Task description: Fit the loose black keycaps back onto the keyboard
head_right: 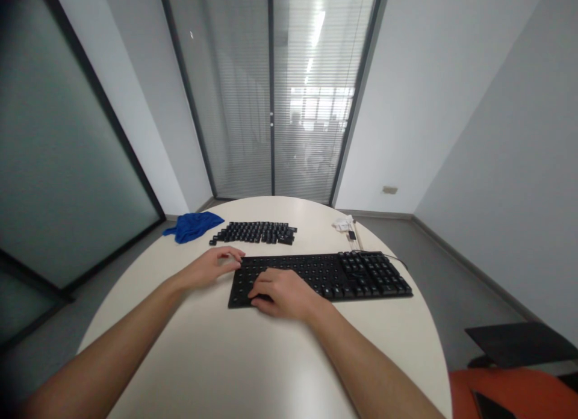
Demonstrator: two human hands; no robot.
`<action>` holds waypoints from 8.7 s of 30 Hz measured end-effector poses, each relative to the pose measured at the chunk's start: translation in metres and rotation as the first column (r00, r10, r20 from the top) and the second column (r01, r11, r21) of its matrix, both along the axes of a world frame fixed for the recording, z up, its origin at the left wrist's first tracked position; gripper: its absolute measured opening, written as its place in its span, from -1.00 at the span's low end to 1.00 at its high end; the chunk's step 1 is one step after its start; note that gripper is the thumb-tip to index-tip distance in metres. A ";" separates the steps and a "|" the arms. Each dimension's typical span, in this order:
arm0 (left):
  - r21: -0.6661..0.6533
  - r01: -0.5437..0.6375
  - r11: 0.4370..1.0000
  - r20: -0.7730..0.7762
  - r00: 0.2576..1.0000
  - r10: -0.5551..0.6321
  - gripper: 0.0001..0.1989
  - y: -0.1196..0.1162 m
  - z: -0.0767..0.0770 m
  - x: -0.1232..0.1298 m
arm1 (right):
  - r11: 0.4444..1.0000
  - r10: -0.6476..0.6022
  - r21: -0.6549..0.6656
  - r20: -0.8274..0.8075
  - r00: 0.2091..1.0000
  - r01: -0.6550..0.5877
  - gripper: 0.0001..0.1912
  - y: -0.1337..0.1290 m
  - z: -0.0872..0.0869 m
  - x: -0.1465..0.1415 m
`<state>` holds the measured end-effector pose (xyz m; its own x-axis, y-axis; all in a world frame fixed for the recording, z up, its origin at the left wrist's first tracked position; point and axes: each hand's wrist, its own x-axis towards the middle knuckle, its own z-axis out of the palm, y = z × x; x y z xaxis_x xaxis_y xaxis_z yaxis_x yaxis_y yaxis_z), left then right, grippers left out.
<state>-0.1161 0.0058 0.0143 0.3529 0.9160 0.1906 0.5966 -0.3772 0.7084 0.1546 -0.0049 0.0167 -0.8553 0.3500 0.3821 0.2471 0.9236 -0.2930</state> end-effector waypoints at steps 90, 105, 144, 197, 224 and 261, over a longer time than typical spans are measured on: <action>-0.295 0.214 0.931 -0.085 0.965 -0.248 -0.76 -0.019 0.027 0.008 | 0.950 -0.313 -0.021 -0.100 0.944 0.313 -0.86 -0.018 -0.015 -0.029; -0.351 0.233 0.907 -0.087 0.956 -0.279 -0.74 -0.019 0.025 0.006 | 0.948 -0.316 0.006 -0.082 0.945 0.318 -0.90 -0.022 -0.017 -0.036; -0.196 0.282 0.939 -0.082 0.950 -0.302 -0.72 -0.016 0.021 0.004 | 0.990 -0.133 0.039 0.015 0.991 0.132 -0.79 -0.019 -0.008 -0.027; 0.130 0.283 0.950 -0.395 0.894 -0.212 -0.26 -0.037 0.000 0.053 | 0.898 -0.438 0.035 -0.032 0.899 0.439 -0.78 0.023 0.025 0.035; 0.244 0.081 0.966 -0.474 0.879 0.046 -0.36 -0.043 -0.008 0.068 | 0.745 -0.644 -0.158 0.078 0.761 0.648 -0.68 0.049 0.000 0.018; 0.231 0.186 0.955 -0.469 0.881 -0.058 -0.52 -0.032 0.000 0.042 | 0.694 -0.461 -0.585 0.086 0.883 0.420 -0.64 0.033 0.017 0.115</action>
<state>-0.0737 -0.0258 0.0147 0.5643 0.7988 0.2083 0.7634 -0.6010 0.2367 0.2698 0.0280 0.0337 -0.5282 0.8486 0.0293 0.5441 0.3647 -0.7556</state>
